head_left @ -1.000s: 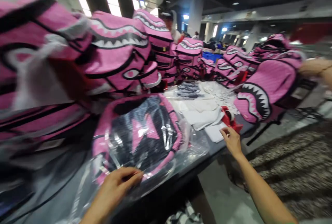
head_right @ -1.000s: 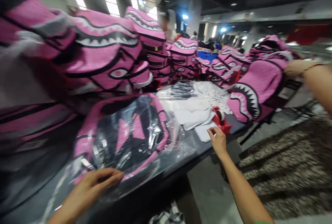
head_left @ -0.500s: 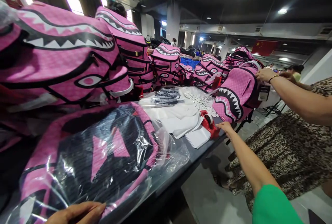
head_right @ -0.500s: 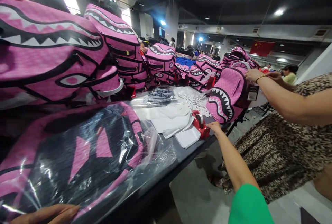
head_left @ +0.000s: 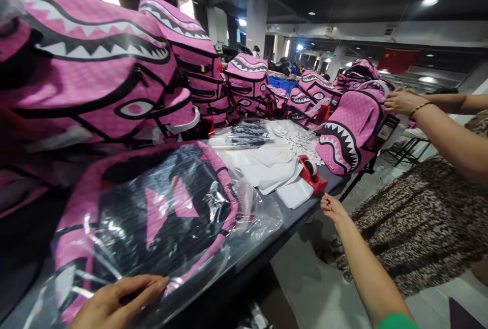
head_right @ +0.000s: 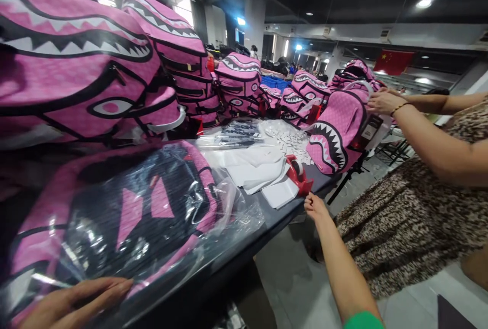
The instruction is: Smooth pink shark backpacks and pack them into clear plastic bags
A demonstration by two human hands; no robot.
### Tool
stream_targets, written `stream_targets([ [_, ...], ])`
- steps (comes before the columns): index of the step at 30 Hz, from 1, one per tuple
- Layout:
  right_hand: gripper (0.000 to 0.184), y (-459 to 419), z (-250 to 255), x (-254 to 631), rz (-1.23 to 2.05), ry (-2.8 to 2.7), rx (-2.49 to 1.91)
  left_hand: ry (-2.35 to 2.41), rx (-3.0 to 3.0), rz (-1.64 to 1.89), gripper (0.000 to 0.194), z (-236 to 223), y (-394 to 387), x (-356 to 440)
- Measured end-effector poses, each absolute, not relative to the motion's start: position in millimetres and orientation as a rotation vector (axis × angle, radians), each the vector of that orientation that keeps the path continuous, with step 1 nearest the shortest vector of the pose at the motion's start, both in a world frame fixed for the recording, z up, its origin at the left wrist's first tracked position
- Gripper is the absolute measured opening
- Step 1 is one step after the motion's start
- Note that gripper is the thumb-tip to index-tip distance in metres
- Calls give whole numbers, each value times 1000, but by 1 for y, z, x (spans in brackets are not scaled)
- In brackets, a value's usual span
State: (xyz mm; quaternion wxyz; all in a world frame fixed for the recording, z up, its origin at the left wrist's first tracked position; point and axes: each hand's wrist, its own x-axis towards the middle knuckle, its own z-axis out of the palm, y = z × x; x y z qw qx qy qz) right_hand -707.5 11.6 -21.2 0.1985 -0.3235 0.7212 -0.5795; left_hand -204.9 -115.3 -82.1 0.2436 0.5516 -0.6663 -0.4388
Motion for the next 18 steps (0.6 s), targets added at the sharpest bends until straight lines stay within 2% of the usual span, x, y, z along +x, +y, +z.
stream_targets([
  [5,54,-13,-3,-610,-1554,1471,-1079,-1888,1375,-1340,44,-40,-105,-214],
  [7,54,-30,20,-572,-1381,1236,-1235,-1872,1354,-1341,40,-38,-105,-218],
  [10,51,-66,56,-519,-734,1016,-1688,-1842,1387,-1310,36,-43,-105,-219],
  [13,34,-106,73,-471,-106,873,-2099,-1832,1422,-1275,35,-46,-104,-220],
  [16,19,-135,68,-440,279,890,-2354,-1838,1429,-1267,34,-44,-102,-221],
  [18,18,-145,58,-432,455,985,-2456,-1860,1408,-1259,32,-41,-102,-220],
])
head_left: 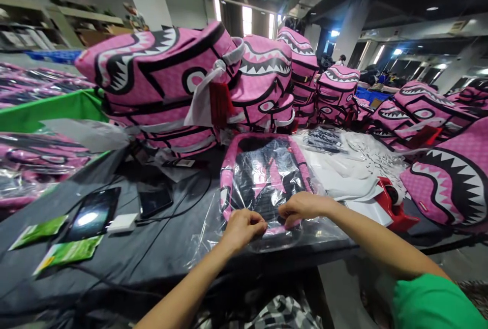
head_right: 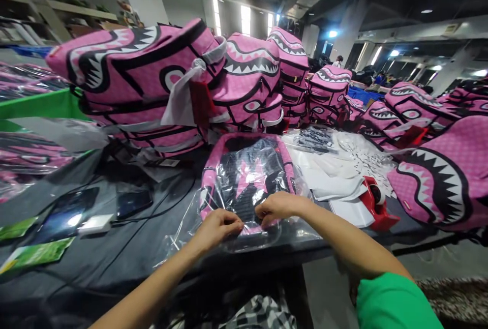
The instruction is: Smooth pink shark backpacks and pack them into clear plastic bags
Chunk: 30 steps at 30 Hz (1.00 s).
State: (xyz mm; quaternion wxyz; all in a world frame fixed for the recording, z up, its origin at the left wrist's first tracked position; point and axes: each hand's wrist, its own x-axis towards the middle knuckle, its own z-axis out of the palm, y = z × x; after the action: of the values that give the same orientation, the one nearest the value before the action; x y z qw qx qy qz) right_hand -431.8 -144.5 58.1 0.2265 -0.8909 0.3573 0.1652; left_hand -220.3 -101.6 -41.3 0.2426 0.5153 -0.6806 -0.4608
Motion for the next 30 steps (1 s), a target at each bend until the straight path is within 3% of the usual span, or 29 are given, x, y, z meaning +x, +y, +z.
stream_targets([
  [5,29,-139,41,-450,324,1484,-2514,-1919,1367,-1232,31,-41,-102,-217],
  [10,12,-99,22,-474,-246,1469,-2676,-1962,1365,-1148,27,-44,-103,-219],
  [15,51,-90,9,-460,-18,1473,-2613,-2066,1350,-1042,21,-34,-94,-216],
  [17,56,-96,10,-456,69,1483,-2566,-2100,1289,-911,25,-28,-86,-206],
  [19,54,-101,11,-456,77,1466,-2551,-2121,1263,-749,34,-26,-77,-189],
  [22,51,-102,10,-460,29,1461,-2554,-2127,1362,-598,7,-29,-70,-162],
  [27,47,-98,4,-463,-108,1456,-2546,-2002,1548,-624,10,-42,-76,-144],
  [30,41,-93,7,-472,-400,1280,-2389,-2032,1567,-609,9,-46,-80,-150],
])
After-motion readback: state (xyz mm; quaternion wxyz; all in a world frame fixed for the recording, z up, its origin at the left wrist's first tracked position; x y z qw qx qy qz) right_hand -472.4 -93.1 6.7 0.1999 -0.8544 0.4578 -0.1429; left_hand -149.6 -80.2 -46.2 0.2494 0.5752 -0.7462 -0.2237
